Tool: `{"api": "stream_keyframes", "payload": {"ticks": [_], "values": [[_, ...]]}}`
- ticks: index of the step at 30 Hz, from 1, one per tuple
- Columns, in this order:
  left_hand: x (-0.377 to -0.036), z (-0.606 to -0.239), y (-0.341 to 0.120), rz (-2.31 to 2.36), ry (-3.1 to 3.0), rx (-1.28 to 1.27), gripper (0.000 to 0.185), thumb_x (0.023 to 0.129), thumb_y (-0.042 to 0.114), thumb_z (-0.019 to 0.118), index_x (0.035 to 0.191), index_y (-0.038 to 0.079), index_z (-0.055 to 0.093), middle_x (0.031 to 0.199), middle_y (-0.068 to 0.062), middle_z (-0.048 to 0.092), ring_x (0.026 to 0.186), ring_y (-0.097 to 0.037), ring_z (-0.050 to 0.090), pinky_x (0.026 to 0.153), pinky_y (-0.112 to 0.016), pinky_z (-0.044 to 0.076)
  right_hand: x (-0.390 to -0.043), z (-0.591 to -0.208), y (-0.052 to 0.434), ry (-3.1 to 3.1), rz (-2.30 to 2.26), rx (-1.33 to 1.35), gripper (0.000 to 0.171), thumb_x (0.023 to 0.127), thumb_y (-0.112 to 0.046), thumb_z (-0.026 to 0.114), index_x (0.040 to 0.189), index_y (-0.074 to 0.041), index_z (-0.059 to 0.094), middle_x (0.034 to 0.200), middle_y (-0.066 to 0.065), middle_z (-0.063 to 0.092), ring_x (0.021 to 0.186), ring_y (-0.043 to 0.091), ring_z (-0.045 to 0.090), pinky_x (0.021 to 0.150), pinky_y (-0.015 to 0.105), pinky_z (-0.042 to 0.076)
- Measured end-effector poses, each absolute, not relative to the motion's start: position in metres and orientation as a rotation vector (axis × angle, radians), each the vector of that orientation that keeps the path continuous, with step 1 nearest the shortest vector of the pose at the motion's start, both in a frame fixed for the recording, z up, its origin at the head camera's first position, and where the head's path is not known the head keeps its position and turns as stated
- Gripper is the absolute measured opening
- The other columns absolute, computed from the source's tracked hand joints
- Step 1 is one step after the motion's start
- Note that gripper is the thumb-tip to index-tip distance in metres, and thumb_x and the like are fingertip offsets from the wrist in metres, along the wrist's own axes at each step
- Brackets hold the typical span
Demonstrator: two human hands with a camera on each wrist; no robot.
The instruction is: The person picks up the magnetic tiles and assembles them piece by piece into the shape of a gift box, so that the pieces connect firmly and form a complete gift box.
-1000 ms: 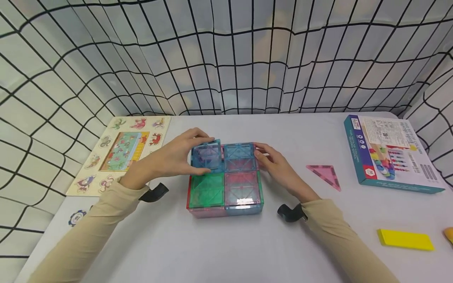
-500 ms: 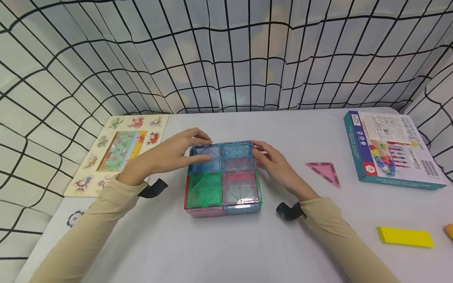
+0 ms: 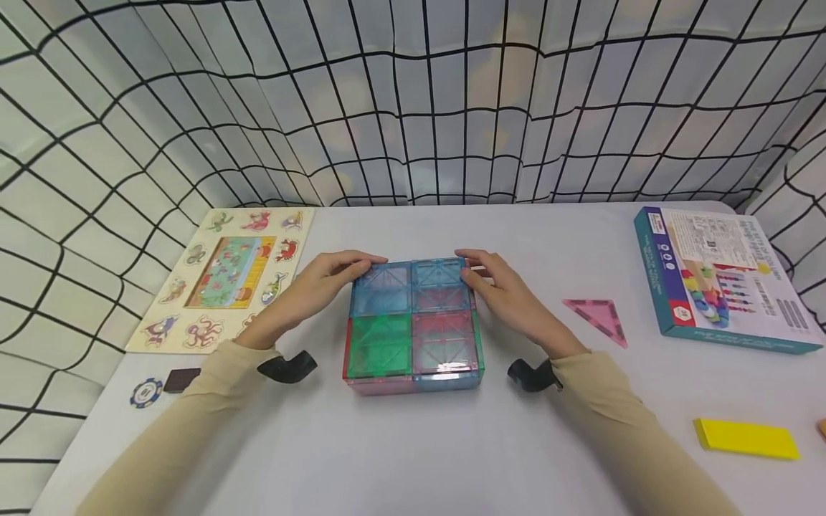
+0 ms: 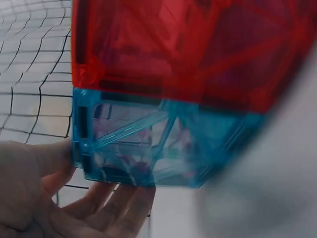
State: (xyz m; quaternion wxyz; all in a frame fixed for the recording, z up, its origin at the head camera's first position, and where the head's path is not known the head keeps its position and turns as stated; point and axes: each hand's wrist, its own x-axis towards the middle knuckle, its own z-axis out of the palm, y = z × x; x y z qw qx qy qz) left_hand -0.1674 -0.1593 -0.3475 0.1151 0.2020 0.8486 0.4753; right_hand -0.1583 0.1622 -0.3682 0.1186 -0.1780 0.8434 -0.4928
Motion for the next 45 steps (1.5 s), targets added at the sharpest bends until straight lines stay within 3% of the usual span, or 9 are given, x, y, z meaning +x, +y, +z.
{"api": "stream_keyframes", "payload": {"ticks": [10, 17, 21, 29, 33, 36, 39, 42, 45], "values": [[-0.159, -0.356, -0.159, 1.579, 2.483, 0.374, 0.036, 0.110, 0.024, 0.057, 0.139, 0.004, 0.064, 0.142, -0.012, 0.063, 0.134, -0.029, 0.054, 0.111, -0.048, 0.044, -0.183, -0.328, 0.141, 2.497, -1.189, -0.858, 0.036, 0.107, -0.010, 0.057, 0.142, -0.003, 0.061, 0.144, 0.017, 0.053, 0.140, 0.038, 0.046, 0.114, 0.063, 0.038], [-0.111, -0.336, -0.158, 1.405, 2.441, 0.208, 0.091, 0.099, 0.050, 0.067, 0.164, 0.004, 0.022, 0.158, -0.017, 0.043, 0.142, -0.034, 0.048, 0.114, -0.054, 0.045, -0.192, -0.337, 0.142, 2.390, -1.171, -0.786, 0.039, 0.112, -0.021, 0.051, 0.148, -0.006, 0.056, 0.151, 0.015, 0.054, 0.139, 0.035, 0.051, 0.114, 0.060, 0.040], [-0.083, -0.340, -0.161, 1.391, 2.236, 0.174, 0.116, 0.087, 0.039, 0.086, 0.166, 0.006, 0.009, 0.157, -0.018, 0.041, 0.139, -0.035, 0.050, 0.111, -0.051, 0.047, -0.189, -0.347, 0.150, 2.345, -1.220, -0.727, 0.040, 0.114, -0.026, 0.044, 0.148, -0.008, 0.056, 0.149, 0.014, 0.056, 0.137, 0.032, 0.051, 0.113, 0.056, 0.039], [-0.066, -0.372, -0.154, 1.345, 2.423, 0.375, 0.121, 0.071, 0.011, 0.099, 0.163, -0.002, 0.021, 0.148, -0.021, 0.050, 0.132, -0.038, 0.056, 0.107, -0.046, 0.052, -0.169, -0.353, 0.175, 2.393, -1.271, -0.686, 0.038, 0.115, -0.024, 0.043, 0.146, -0.008, 0.057, 0.146, 0.013, 0.059, 0.137, 0.031, 0.051, 0.115, 0.059, 0.038], [-0.078, -0.376, -0.164, 1.381, 2.521, 0.379, 0.106, 0.072, 0.010, 0.098, 0.158, -0.001, 0.036, 0.139, -0.020, 0.061, 0.123, -0.037, 0.065, 0.099, -0.043, 0.057, -0.149, -0.349, 0.197, 2.480, -1.211, -0.688, 0.032, 0.113, -0.020, 0.047, 0.133, -0.005, 0.066, 0.127, 0.011, 0.069, 0.115, 0.024, 0.062, 0.099, 0.046, 0.053], [-0.084, -0.375, -0.172, 1.372, 2.636, 0.287, 0.079, 0.080, 0.015, 0.093, 0.146, -0.003, 0.054, 0.124, -0.017, 0.070, 0.109, -0.031, 0.071, 0.092, -0.038, 0.061, -0.134, -0.345, 0.217, 2.483, -1.153, -0.708, 0.023, 0.112, -0.013, 0.050, 0.117, -0.006, 0.071, 0.104, 0.004, 0.069, 0.096, 0.016, 0.066, 0.084, 0.031, 0.058], [-0.081, -0.368, -0.175, 1.337, 2.593, 0.233, 0.046, 0.101, 0.027, 0.072, 0.135, -0.004, 0.064, 0.115, -0.013, 0.074, 0.104, -0.025, 0.072, 0.091, -0.037, 0.060, -0.121, -0.346, 0.231, 2.376, -1.095, -0.754, 0.016, 0.110, -0.007, 0.052, 0.108, -0.006, 0.068, 0.098, 0.000, 0.067, 0.089, 0.011, 0.068, 0.080, 0.025, 0.060], [-0.073, -0.359, -0.171, 1.341, 2.352, 0.259, 0.058, 0.113, 0.043, 0.044, 0.142, -0.005, 0.059, 0.130, -0.016, 0.070, 0.113, -0.026, 0.072, 0.104, -0.047, 0.054, -0.110, -0.349, 0.238, 2.252, -1.012, -0.797, 0.019, 0.108, -0.003, 0.052, 0.122, 0.004, 0.063, 0.109, 0.005, 0.071, 0.089, 0.010, 0.069, 0.080, 0.028, 0.060], [-0.069, -0.354, -0.164, 1.385, 2.146, 0.293, 0.070, 0.113, 0.052, 0.030, 0.157, -0.002, 0.042, 0.150, -0.020, 0.056, 0.125, -0.033, 0.066, 0.115, -0.058, 0.041, -0.102, -0.350, 0.239, 2.173, -0.908, -0.824, 0.038, 0.107, -0.006, 0.055, 0.138, 0.015, 0.052, 0.122, 0.013, 0.071, 0.095, 0.010, 0.070, 0.084, 0.032, 0.060]]}}
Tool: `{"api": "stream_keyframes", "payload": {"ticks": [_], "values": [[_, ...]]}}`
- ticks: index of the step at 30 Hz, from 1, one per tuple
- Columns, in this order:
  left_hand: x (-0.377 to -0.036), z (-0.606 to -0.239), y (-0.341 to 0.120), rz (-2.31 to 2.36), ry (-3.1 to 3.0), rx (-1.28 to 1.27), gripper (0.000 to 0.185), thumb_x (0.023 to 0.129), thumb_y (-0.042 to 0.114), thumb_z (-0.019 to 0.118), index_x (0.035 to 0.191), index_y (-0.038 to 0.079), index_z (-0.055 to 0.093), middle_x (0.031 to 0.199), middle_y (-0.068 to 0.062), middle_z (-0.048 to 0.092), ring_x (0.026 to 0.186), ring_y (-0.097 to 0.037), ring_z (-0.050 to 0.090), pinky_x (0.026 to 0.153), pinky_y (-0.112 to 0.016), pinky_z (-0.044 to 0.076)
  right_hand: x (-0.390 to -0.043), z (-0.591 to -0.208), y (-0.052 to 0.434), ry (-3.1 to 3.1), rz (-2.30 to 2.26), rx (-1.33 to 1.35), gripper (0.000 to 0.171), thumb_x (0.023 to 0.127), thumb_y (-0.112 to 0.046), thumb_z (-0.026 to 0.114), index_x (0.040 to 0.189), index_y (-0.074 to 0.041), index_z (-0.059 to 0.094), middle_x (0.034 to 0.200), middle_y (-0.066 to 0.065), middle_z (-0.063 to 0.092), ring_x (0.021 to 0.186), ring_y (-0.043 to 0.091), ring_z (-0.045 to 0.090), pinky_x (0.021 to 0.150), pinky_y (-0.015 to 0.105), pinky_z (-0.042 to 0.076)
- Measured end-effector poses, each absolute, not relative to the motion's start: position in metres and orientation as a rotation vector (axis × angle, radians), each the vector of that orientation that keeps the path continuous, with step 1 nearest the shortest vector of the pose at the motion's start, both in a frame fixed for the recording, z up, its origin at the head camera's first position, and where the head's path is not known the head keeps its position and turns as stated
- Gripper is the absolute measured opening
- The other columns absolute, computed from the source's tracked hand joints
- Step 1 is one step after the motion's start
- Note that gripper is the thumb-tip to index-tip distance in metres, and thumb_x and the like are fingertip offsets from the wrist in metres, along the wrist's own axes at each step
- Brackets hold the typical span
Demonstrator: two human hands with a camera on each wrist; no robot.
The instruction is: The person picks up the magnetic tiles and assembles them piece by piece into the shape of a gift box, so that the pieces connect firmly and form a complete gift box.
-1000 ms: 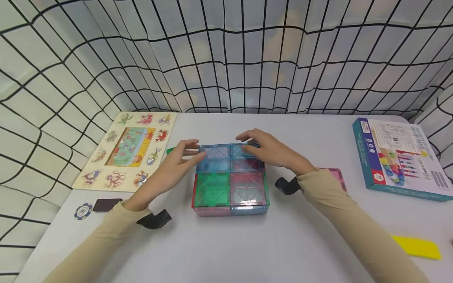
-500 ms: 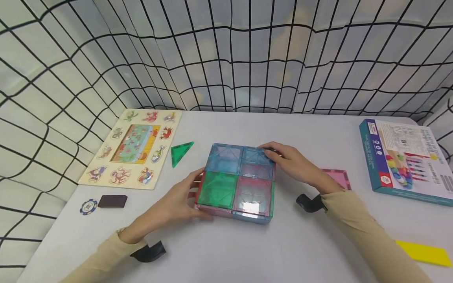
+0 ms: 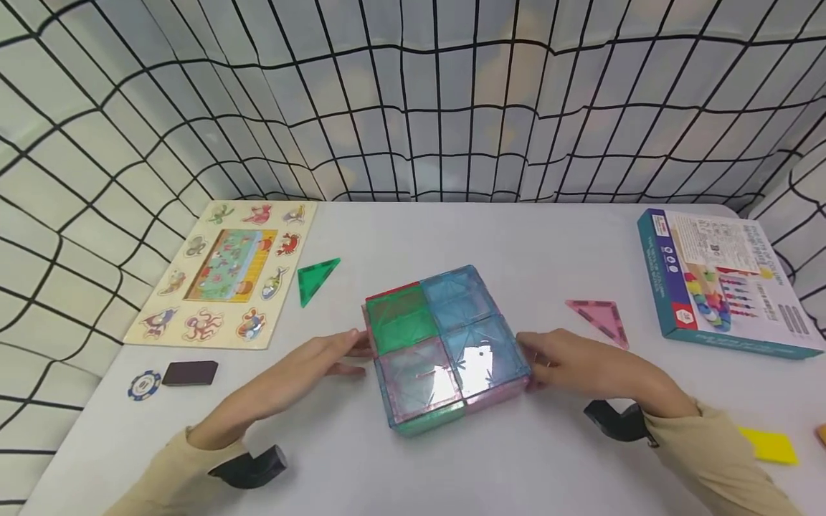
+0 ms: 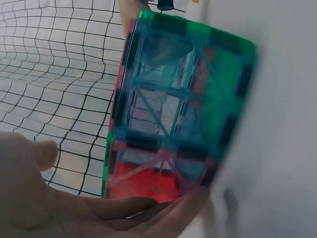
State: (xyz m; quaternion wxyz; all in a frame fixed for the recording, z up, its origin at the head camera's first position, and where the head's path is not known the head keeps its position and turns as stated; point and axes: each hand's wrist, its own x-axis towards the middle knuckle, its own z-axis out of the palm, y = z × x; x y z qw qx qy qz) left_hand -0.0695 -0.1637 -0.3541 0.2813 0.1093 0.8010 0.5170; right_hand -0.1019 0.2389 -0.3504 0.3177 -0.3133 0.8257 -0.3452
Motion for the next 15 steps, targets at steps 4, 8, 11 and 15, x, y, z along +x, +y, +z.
{"api": "stream_keyframes", "payload": {"ticks": [4, 8, 11, 15], "values": [[-0.084, -0.355, -0.156, 1.427, 2.065, 0.389, 0.068, 0.114, 0.050, 0.024, 0.165, 0.005, 0.028, 0.163, -0.017, 0.042, 0.142, -0.035, 0.052, 0.117, -0.057, 0.039, -0.094, -0.349, 0.232, 2.080, -0.814, -0.851, 0.039, 0.107, -0.020, 0.060, 0.139, 0.002, 0.061, 0.123, 0.000, 0.070, 0.105, 0.009, 0.065, 0.092, 0.031, 0.058], [-0.112, -0.352, -0.151, 1.338, 2.063, 0.487, 0.068, 0.113, 0.050, 0.021, 0.167, 0.010, 0.023, 0.168, -0.011, 0.033, 0.153, -0.030, 0.034, 0.121, -0.054, 0.035, -0.082, -0.349, 0.218, 1.936, -0.857, -0.869, 0.028, 0.108, -0.027, 0.059, 0.131, -0.014, 0.069, 0.121, -0.010, 0.067, 0.110, 0.006, 0.062, 0.095, 0.028, 0.056], [-0.135, -0.343, -0.146, 1.171, 2.129, 0.538, 0.073, 0.111, 0.056, 0.024, 0.167, 0.011, 0.021, 0.170, -0.007, 0.027, 0.157, -0.026, 0.025, 0.125, -0.052, 0.026, -0.071, -0.350, 0.203, 1.862, -0.903, -0.902, 0.031, 0.109, -0.028, 0.058, 0.135, -0.015, 0.065, 0.125, -0.010, 0.066, 0.113, 0.004, 0.062, 0.096, 0.027, 0.055], [-0.152, -0.326, -0.137, 0.923, 2.264, 0.641, 0.082, 0.107, 0.065, 0.034, 0.168, 0.012, 0.018, 0.172, -0.004, 0.023, 0.159, -0.021, 0.019, 0.127, -0.047, 0.022, -0.057, -0.353, 0.177, 1.837, -0.939, -0.991, 0.040, 0.110, -0.033, 0.056, 0.146, -0.016, 0.055, 0.132, -0.008, 0.062, 0.118, 0.003, 0.059, 0.097, 0.027, 0.054]]}}
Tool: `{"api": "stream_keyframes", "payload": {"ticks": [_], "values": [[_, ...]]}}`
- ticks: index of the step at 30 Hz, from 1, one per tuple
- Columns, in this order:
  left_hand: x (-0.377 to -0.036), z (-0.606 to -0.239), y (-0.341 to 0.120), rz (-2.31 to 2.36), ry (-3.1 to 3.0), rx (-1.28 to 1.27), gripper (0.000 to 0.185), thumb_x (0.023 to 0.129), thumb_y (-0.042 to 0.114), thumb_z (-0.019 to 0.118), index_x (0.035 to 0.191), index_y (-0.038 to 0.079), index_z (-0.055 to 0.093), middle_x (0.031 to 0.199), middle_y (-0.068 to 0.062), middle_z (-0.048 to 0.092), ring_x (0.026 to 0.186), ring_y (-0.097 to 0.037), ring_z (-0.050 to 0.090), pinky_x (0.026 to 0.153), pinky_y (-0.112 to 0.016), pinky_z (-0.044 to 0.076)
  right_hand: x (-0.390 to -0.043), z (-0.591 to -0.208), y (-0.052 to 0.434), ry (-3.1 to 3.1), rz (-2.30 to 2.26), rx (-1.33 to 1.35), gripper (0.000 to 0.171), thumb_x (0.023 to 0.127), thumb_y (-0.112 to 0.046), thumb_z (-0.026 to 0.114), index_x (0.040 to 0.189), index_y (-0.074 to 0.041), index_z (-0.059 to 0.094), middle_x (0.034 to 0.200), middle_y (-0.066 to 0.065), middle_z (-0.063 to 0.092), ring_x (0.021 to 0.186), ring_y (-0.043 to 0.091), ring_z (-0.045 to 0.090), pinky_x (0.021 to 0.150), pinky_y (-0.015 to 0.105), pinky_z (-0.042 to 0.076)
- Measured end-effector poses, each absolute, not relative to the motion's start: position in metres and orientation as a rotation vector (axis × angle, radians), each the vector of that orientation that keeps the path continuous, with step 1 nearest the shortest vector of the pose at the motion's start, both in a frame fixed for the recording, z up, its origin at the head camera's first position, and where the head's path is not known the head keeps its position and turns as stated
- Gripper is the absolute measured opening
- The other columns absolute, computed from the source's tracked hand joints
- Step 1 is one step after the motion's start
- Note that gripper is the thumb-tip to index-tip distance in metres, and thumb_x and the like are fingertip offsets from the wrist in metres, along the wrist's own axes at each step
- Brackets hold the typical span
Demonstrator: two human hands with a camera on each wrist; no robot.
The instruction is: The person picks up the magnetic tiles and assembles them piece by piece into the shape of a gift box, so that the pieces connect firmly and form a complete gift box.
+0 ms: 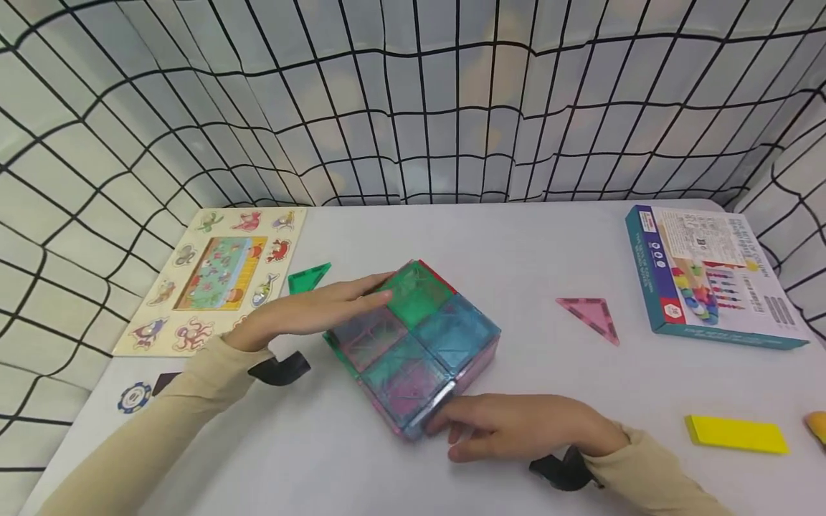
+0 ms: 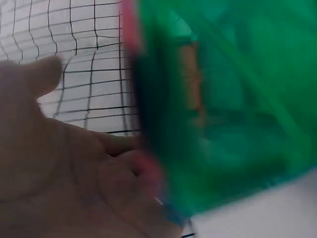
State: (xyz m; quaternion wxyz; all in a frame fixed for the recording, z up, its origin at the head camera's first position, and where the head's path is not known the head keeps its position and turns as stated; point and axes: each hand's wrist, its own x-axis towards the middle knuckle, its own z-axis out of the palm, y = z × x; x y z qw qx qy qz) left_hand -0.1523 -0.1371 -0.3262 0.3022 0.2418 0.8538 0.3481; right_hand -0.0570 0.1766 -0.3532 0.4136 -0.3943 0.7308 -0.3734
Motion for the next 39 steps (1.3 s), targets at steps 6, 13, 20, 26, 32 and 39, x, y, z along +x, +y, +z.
{"api": "stream_keyframes", "payload": {"ticks": [6, 13, 20, 26, 32, 39], "values": [[-0.128, -0.295, -0.129, 0.677, 2.470, 0.783, 0.085, 0.103, 0.062, 0.053, 0.167, 0.013, 0.024, 0.173, -0.010, 0.019, 0.159, -0.026, 0.020, 0.127, -0.048, 0.024, -0.044, -0.361, 0.129, 1.836, -1.016, -1.072, 0.055, 0.111, -0.036, 0.053, 0.161, -0.023, 0.038, 0.143, -0.006, 0.054, 0.126, 0.004, 0.054, 0.104, 0.028, 0.049], [-0.093, -0.305, -0.105, 0.534, 2.539, 0.988, 0.078, 0.104, 0.052, 0.059, 0.164, 0.011, 0.033, 0.173, -0.018, 0.014, 0.161, -0.033, 0.011, 0.129, -0.051, 0.011, -0.050, -0.352, 0.129, 2.047, -1.126, -1.384, 0.025, 0.110, -0.017, 0.057, 0.132, -0.016, 0.067, 0.131, -0.007, 0.066, 0.124, 0.009, 0.060, 0.105, 0.032, 0.052], [-0.087, -0.312, -0.100, 0.515, 2.581, 1.000, 0.072, 0.106, 0.050, 0.057, 0.163, 0.012, 0.036, 0.173, -0.018, 0.013, 0.161, -0.031, 0.004, 0.129, -0.051, 0.003, -0.054, -0.348, 0.161, 2.720, -0.824, -1.924, 0.039, 0.112, -0.018, 0.035, 0.126, -0.007, 0.070, 0.126, 0.001, 0.068, 0.114, 0.018, 0.065, 0.096, 0.034, 0.056], [-0.086, -0.314, -0.100, 0.537, 2.587, 1.005, 0.071, 0.107, 0.050, 0.056, 0.163, 0.011, 0.037, 0.173, -0.018, 0.012, 0.161, -0.032, 0.004, 0.129, -0.052, 0.002, -0.045, -0.355, 0.171, 2.737, -0.738, -1.890, 0.048, 0.114, -0.026, 0.027, 0.136, -0.007, 0.066, 0.140, 0.005, 0.064, 0.127, 0.023, 0.060, 0.116, 0.026, 0.040], [-0.085, -0.315, -0.100, 0.509, 2.608, 0.977, 0.072, 0.107, 0.052, 0.055, 0.164, 0.014, 0.034, 0.174, -0.016, 0.010, 0.161, -0.029, 0.004, 0.129, -0.049, 0.001, -0.045, -0.359, 0.169, 2.682, -0.892, -1.868, 0.043, 0.112, -0.022, 0.034, 0.140, -0.010, 0.064, 0.140, 0.007, 0.062, 0.125, 0.023, 0.058, 0.116, 0.022, 0.036], [-0.083, -0.316, -0.096, 0.442, 2.641, 0.976, 0.071, 0.108, 0.052, 0.052, 0.165, 0.014, 0.034, 0.174, -0.017, 0.011, 0.161, -0.032, 0.005, 0.129, -0.053, 0.005, -0.045, -0.363, 0.170, 2.659, -0.948, -1.883, 0.038, 0.111, -0.021, 0.039, 0.134, -0.011, 0.067, 0.137, 0.005, 0.063, 0.125, 0.023, 0.056, 0.116, 0.022, 0.033]]}}
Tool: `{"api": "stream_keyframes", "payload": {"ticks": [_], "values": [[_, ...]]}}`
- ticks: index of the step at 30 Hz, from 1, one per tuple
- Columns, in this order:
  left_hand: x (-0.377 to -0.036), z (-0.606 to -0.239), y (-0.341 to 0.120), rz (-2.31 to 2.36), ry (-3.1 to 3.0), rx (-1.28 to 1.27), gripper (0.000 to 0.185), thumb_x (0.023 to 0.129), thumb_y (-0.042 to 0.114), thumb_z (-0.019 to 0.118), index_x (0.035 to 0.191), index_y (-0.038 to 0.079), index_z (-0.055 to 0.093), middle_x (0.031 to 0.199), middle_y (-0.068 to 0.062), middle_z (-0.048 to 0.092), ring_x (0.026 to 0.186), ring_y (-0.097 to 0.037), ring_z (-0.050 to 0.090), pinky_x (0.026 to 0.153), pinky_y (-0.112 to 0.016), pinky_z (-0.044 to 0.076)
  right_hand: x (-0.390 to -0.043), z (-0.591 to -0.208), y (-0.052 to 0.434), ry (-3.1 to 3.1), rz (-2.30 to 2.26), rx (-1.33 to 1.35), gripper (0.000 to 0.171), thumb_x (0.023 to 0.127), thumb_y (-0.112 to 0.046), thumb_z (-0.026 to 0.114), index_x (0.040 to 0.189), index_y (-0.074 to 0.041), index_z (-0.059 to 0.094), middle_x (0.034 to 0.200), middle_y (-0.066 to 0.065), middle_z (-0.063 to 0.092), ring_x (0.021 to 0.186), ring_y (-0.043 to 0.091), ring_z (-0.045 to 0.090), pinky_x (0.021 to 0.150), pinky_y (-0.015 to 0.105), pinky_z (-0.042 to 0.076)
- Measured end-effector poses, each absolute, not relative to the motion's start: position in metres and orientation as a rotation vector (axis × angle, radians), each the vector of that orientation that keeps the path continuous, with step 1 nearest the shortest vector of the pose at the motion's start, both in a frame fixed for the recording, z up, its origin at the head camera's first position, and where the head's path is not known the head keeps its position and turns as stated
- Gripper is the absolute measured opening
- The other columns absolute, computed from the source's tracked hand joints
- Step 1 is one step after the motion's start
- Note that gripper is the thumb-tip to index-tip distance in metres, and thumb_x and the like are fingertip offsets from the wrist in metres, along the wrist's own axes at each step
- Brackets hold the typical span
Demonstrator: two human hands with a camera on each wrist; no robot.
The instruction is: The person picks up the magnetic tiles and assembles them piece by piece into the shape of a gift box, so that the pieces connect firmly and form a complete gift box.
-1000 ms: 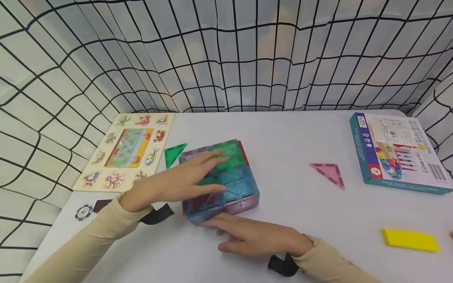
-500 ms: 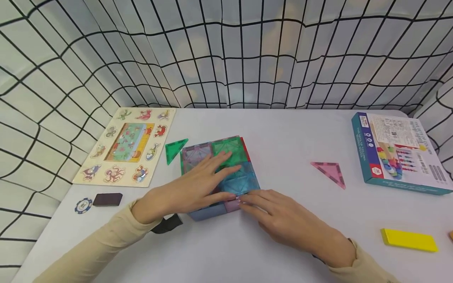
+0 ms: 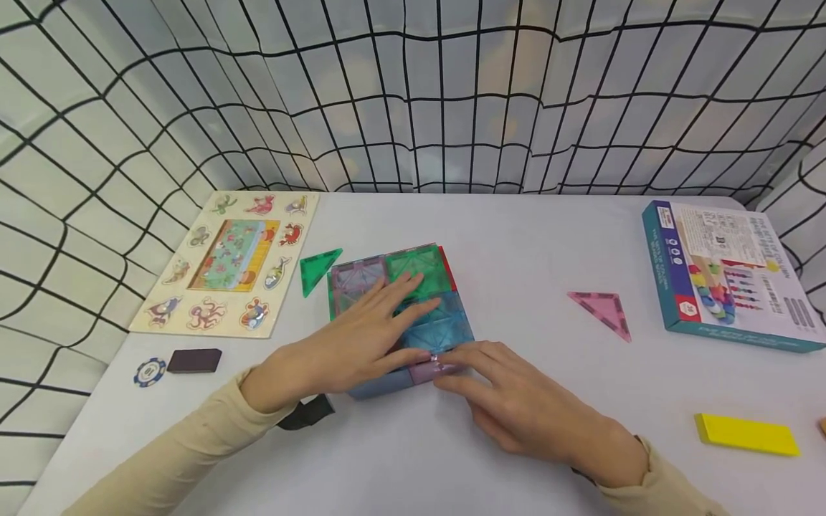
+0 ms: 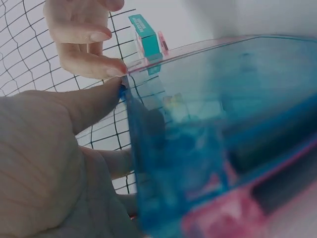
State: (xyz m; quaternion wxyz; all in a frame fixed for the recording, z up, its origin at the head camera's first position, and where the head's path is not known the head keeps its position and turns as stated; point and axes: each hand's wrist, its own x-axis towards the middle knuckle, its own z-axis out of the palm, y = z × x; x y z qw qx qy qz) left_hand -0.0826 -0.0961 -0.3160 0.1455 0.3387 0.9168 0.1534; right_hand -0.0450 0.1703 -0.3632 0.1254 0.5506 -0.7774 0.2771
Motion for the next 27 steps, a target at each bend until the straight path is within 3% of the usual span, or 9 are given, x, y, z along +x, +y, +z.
{"api": "stream_keyframes", "payload": {"ticks": [9, 21, 27], "values": [[-0.081, -0.317, -0.095, 0.506, 2.653, 0.950, 0.068, 0.108, 0.050, 0.053, 0.165, 0.017, 0.034, 0.175, -0.015, 0.008, 0.162, -0.030, 0.002, 0.129, -0.051, 0.003, -0.043, -0.357, 0.176, -2.268, 0.684, 1.643, 0.043, 0.112, -0.022, 0.032, 0.142, -0.009, 0.061, 0.145, 0.014, 0.057, 0.132, 0.029, 0.055, 0.126, 0.025, 0.022], [-0.080, -0.317, -0.090, 0.544, 2.663, 0.925, 0.063, 0.107, 0.044, 0.057, 0.162, 0.017, 0.041, 0.172, -0.023, 0.012, 0.160, -0.037, 0.007, 0.128, -0.056, 0.012, -0.052, -0.362, 0.176, -2.244, 0.565, 1.682, 0.046, 0.113, -0.018, 0.032, 0.146, 0.002, 0.057, 0.154, 0.015, 0.054, 0.148, 0.024, 0.044, 0.124, 0.025, 0.024], [-0.078, -0.315, -0.097, 0.607, 2.693, 0.959, 0.066, 0.108, 0.043, 0.056, 0.163, 0.013, 0.037, 0.173, -0.021, 0.013, 0.161, -0.035, 0.009, 0.128, -0.054, 0.014, -0.055, -0.357, 0.175, -2.241, 0.666, 1.656, 0.045, 0.113, -0.019, 0.035, 0.146, 0.000, 0.058, 0.152, 0.013, 0.057, 0.145, 0.024, 0.049, 0.122, 0.025, 0.029]]}}
